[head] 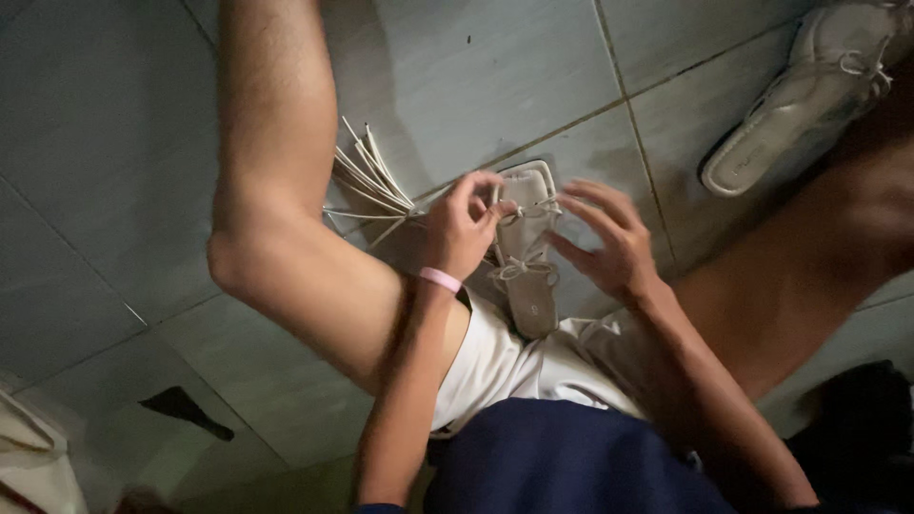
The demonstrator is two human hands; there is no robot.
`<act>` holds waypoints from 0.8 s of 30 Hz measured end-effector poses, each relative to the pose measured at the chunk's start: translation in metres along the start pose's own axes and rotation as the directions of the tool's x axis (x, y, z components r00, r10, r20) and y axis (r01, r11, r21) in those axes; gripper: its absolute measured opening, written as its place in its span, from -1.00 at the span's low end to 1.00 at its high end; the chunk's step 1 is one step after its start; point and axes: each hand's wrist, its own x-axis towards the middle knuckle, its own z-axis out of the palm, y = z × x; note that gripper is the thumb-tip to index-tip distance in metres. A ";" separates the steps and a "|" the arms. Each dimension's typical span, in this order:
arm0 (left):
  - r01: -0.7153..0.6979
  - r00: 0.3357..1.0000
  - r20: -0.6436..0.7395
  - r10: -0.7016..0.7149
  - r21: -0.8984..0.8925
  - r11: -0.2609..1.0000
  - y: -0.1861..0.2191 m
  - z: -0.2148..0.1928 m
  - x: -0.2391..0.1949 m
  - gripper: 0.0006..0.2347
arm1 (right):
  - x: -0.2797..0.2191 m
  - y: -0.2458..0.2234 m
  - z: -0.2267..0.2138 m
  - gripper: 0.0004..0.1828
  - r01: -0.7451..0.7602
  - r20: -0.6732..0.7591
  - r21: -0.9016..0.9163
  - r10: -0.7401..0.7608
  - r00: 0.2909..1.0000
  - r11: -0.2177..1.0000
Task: The person sits on a tiled floor and ties the straps of a white sandal using a bundle of white cords. They repeatedly wrap and knot the cords around the sandal's upper, then place the finished sandal aside and pick up another to repeat the process.
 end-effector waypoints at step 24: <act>-0.353 0.925 0.167 0.341 0.049 0.934 -0.008 0.006 0.002 -0.83 | 0.009 0.003 0.024 -0.84 0.375 0.100 -0.420 -0.369 0.924 0.826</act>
